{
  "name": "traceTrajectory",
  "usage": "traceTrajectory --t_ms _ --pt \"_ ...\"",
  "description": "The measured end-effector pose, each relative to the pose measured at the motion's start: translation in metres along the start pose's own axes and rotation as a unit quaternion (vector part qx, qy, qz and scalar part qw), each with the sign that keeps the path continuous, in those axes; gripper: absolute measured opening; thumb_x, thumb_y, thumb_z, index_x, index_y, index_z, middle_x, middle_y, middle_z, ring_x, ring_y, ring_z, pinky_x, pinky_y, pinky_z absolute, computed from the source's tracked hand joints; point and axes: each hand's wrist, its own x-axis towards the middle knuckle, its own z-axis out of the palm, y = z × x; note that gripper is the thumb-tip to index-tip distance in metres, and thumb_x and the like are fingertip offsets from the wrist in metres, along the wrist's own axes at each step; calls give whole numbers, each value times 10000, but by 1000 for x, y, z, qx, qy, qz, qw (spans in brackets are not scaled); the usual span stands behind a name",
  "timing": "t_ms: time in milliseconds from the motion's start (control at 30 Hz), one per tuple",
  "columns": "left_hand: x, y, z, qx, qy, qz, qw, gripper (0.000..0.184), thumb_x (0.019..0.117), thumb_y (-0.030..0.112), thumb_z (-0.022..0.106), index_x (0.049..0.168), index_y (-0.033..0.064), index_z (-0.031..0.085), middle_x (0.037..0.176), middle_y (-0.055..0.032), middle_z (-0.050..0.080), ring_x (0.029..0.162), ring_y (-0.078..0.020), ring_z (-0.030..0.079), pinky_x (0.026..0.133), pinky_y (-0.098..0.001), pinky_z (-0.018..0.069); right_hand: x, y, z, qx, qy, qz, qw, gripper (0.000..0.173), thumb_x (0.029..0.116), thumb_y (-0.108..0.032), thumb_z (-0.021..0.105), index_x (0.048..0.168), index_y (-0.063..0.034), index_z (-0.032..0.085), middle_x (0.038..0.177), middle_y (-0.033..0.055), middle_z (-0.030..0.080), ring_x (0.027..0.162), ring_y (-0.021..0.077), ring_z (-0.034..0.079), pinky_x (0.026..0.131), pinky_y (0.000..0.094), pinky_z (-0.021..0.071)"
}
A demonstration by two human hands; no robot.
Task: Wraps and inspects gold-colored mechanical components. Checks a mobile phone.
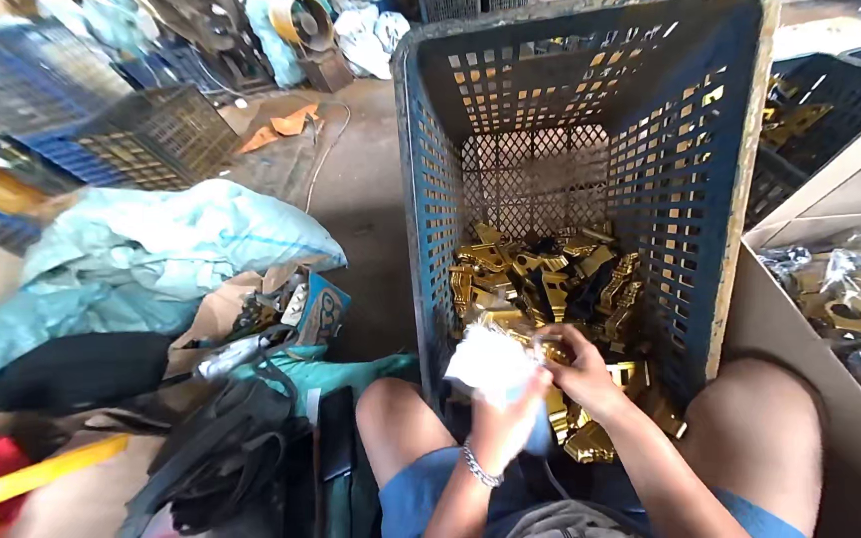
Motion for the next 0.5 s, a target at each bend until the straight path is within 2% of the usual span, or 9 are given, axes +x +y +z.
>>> traceTrajectory --t_ms 67,133,200,233,300,333,367,400,500 --pt "-7 5 4 -60 -132 33 989 175 933 -4 646 1083 -91 667 965 -82 751 823 -121 724 802 -302 620 -1 8 -9 86 69 -17 994 257 874 -84 683 1077 -29 537 945 -1 612 806 34 623 712 227 556" --pt "-4 5 -6 -89 -152 32 984 203 982 -2 551 1140 -88 645 1068 -94 753 857 -143 739 825 -321 626 -5 14 -40 317 89 -54 943 105 965 -144 530 1016 -132 621 902 -21 699 768 61 673 652 250 584" --pt "5 -4 -21 -25 -148 62 987 222 1014 25 518 1161 -109 615 1063 -106 751 866 -147 743 833 -323 628 -2 13 -73 566 39 -125 814 395 971 -457 580 1051 -113 755 955 58 765 850 177 744 712 367 637" --pt "7 -10 -24 45 -151 92 983 226 1011 24 526 1145 -134 617 1014 -116 750 851 -141 738 824 -317 621 0 5 -77 577 37 -131 806 527 971 -559 533 1089 -82 725 980 79 759 891 217 741 775 403 628" --pt "2 -13 -13 226 -167 147 948 222 894 1 624 1060 -126 699 939 -166 749 860 -209 740 832 -366 605 -6 -15 -53 317 39 -90 943 735 1014 -702 275 1226 -95 630 1142 36 730 1064 181 707 933 385 584" --pt "-1 -9 -3 295 -192 155 923 248 840 26 688 1048 -104 725 964 -198 749 924 -276 741 876 -429 593 -11 -19 -31 125 -13 -103 987 766 1058 -603 147 1353 -25 555 1316 79 659 1222 193 629 1050 392 503" --pt "-8 -4 8 346 -215 140 903 283 823 89 730 1038 -95 720 980 -221 737 965 -315 726 899 -463 570 -16 -18 -8 -61 -45 -153 985 739 1078 -470 113 1382 19 576 1385 111 636 1302 202 580 1148 421 404" --pt "-14 1 16 372 -226 115 893 336 832 147 752 1060 -97 711 1014 -234 727 1006 -325 708 924 -467 536 -17 -15 4 -200 -50 -207 956 701 1096 -435 127 1362 -24 629 1394 93 648 1348 215 558 1183 531 300" --pt "-17 2 30 320 -169 125 924 290 734 144 782 906 -81 718 851 -176 737 823 -250 738 782 -404 594 -6 -10 -5 -314 -73 -176 930 661 1087 -481 158 1495 -122 534 1596 59 449 1540 287 283 1181 741 36"
